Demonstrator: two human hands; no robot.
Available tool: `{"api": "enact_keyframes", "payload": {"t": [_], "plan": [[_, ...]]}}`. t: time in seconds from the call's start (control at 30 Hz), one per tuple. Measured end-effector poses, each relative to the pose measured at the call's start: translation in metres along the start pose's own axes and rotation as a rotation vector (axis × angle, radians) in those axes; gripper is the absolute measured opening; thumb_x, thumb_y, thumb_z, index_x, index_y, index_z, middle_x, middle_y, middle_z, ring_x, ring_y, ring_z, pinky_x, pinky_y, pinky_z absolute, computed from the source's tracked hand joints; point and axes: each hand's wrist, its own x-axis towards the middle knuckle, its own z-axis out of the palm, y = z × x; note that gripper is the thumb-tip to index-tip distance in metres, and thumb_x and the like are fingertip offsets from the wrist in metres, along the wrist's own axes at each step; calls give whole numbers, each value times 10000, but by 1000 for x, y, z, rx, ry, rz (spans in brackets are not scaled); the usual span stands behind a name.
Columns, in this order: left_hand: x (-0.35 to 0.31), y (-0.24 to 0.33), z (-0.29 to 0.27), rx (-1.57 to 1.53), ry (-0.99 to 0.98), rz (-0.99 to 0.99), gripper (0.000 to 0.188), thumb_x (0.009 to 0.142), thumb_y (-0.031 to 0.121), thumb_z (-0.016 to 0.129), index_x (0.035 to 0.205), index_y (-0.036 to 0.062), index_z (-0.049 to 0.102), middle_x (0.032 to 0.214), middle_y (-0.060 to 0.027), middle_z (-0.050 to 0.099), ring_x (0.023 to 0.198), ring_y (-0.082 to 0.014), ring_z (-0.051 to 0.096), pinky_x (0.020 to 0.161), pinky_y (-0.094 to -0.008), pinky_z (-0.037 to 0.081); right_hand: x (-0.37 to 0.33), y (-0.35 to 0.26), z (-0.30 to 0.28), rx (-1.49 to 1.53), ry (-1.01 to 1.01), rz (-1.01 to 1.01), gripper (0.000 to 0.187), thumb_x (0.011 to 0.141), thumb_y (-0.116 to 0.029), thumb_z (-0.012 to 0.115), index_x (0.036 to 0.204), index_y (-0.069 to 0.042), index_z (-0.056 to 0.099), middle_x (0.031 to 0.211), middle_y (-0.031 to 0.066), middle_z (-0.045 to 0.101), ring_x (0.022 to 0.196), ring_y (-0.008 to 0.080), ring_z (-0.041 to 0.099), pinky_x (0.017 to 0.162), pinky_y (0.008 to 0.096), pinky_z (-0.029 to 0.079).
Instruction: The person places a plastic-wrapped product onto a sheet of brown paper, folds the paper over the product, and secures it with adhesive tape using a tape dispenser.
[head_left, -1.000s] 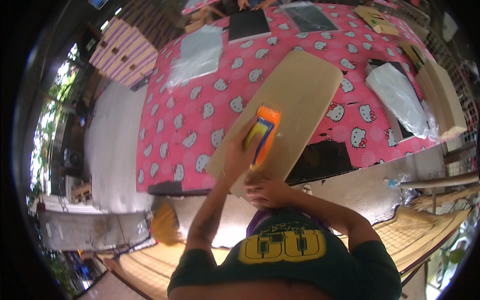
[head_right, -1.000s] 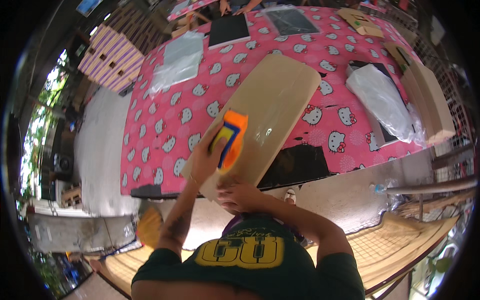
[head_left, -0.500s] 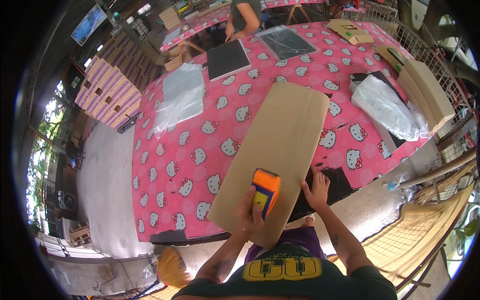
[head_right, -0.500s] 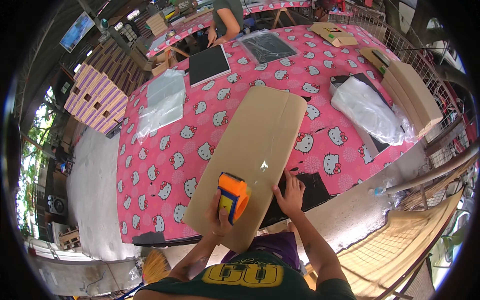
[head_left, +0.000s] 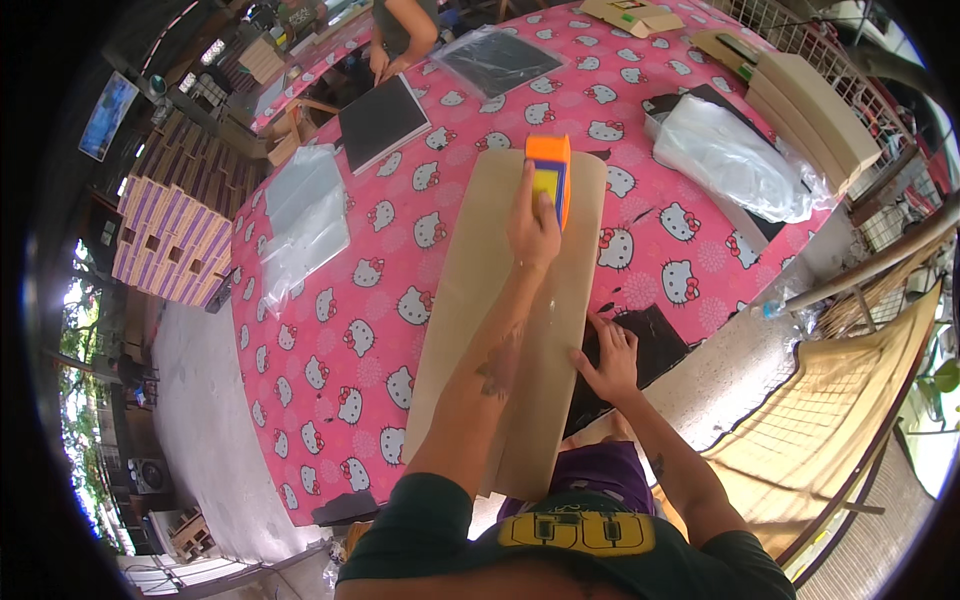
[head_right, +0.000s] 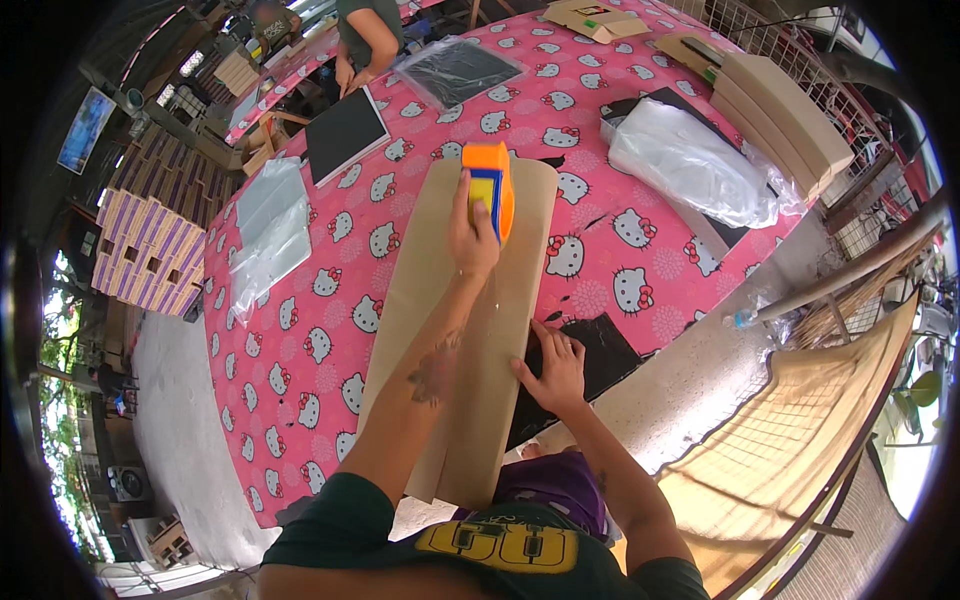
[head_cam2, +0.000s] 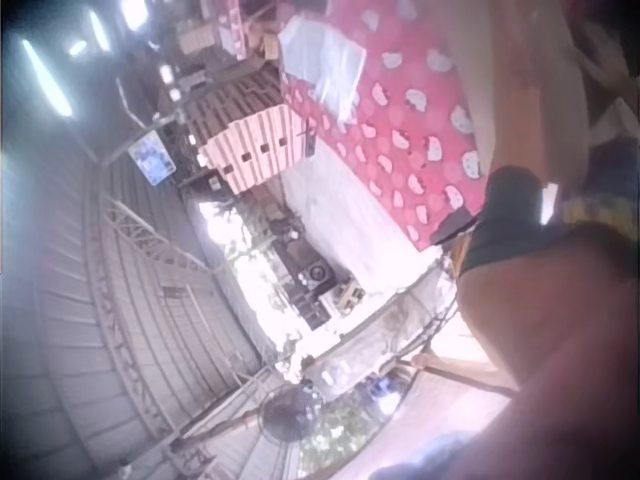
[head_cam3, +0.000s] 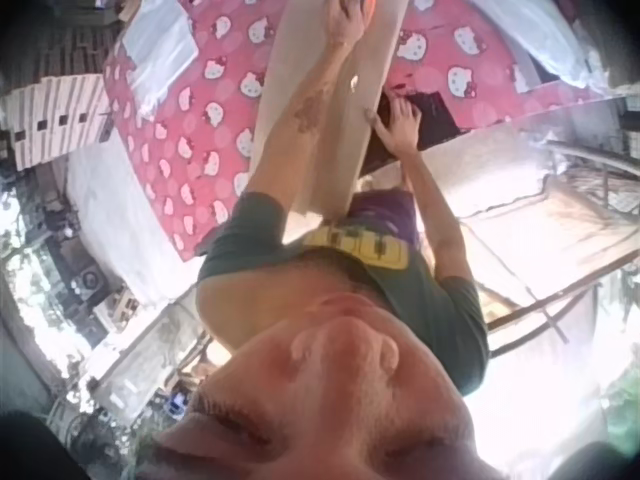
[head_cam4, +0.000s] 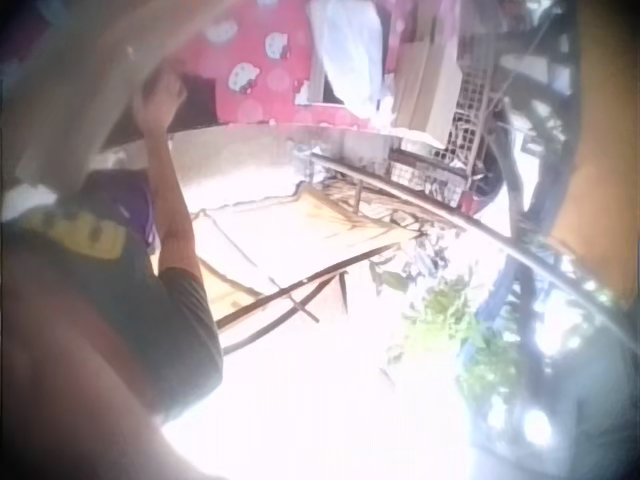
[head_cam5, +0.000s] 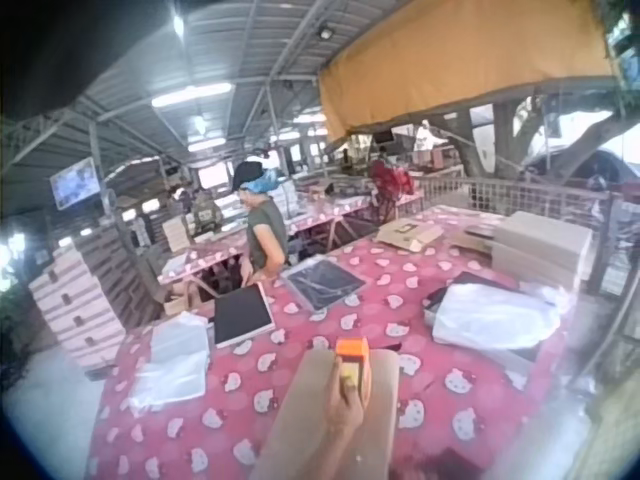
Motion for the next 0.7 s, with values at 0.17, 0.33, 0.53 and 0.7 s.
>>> {"api": "enact_keyframes", "payload": {"t": [0.17,0.33,0.53,0.7], "plan": [[4,18,-6,-42,-106,-156,463,985,166,435,1429,38,411,1419,-202,470,1294,-360,468,1056,-396,394,-4,-1,0,8,6,18,667,876,-491,575,1387,-85,437,1176,124,584,1157,299,524,1034,479,296],[-96,62,-66,-90,-206,-65,486,999,169,433,1440,-23,368,1441,-226,435,1327,-348,439,1093,-408,350,-9,14,-1,-21,11,49,668,897,-521,535,1397,-93,424,1190,150,578,1179,311,516,1056,474,285],[-285,106,-210,11,-26,60,490,972,137,438,1406,-78,365,1373,-276,467,1266,-372,485,1050,-452,389,-7,-4,2,37,-35,38,659,920,-491,510,1422,-82,385,1266,165,545,1236,320,482,1090,490,250],[-309,142,-224,132,8,-48,471,924,111,479,1344,-95,427,1150,-266,600,1008,-362,627,896,-423,488,-19,-5,34,60,39,172,693,920,-443,505,1477,-81,309,1440,172,419,1379,299,349,1155,532,134]]}}
